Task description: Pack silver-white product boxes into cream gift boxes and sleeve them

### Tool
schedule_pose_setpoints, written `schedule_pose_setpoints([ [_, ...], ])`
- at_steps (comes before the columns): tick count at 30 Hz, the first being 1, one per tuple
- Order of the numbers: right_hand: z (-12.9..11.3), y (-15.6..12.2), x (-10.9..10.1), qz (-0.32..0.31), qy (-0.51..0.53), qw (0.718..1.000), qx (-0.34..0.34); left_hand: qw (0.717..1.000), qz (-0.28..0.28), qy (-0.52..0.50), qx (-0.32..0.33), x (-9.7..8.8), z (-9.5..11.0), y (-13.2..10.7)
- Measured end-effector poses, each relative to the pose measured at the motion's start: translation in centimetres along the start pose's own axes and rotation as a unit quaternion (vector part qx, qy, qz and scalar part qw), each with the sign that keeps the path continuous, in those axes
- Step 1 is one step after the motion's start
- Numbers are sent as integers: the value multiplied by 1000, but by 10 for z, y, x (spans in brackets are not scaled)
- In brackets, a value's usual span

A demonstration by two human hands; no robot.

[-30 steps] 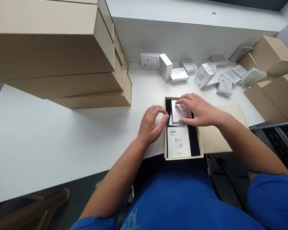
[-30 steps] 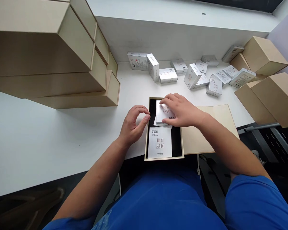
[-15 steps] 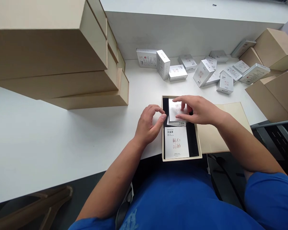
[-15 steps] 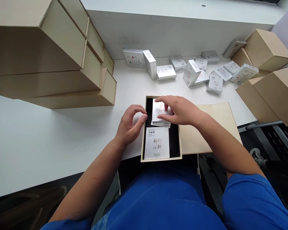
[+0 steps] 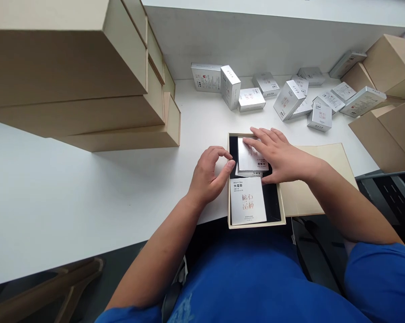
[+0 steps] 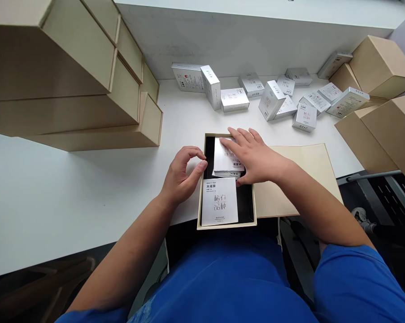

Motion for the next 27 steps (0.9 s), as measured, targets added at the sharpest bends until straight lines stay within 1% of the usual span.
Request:
schedule_pose_setpoints([
  [3, -3, 3, -2, -1, -24, 1000, 6, 1000, 1, -7, 4, 0, 1, 0],
  [7, -5, 5, -9, 19, -36, 999, 0, 1000, 1, -9, 6, 1, 1, 0],
  [18, -1, 3, -5, 23, 17, 999, 14, 1000, -3, -6, -1, 2, -1, -1],
  [20, -1, 0, -8, 27, 23, 999, 15, 1000, -3, -7, -2, 1, -1, -1],
  [22, 0, -10, -16, 36, 20, 999, 16, 1000, -2, -9, 0, 1, -1, -1],
  [24, 9, -30, -29, 55, 5, 998, 36, 1000, -2, -8, 2, 0, 0, -1],
  [25, 18, -44, -35, 71, -7, 996, 62, 1000, -2, -7, 3, 0, 0, -2],
  [26, 32, -63, -42, 93, -22, 990, 102, 1000, -2, -4, 5, 0, 0, -2],
  [27, 50, -85, -47, 116, -42, 980, 158, 1000, -2, -1, 5, 1, 0, -3],
])
Point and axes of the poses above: each hand's wrist, its own y-axis towards the middle knuckle, its own x-axis out of the palm, z = x × y, the point moved 9 cm from there along y, towards the middle knuckle, and after that the axes turned 10 degrees about -y, right-handed, at the moved point
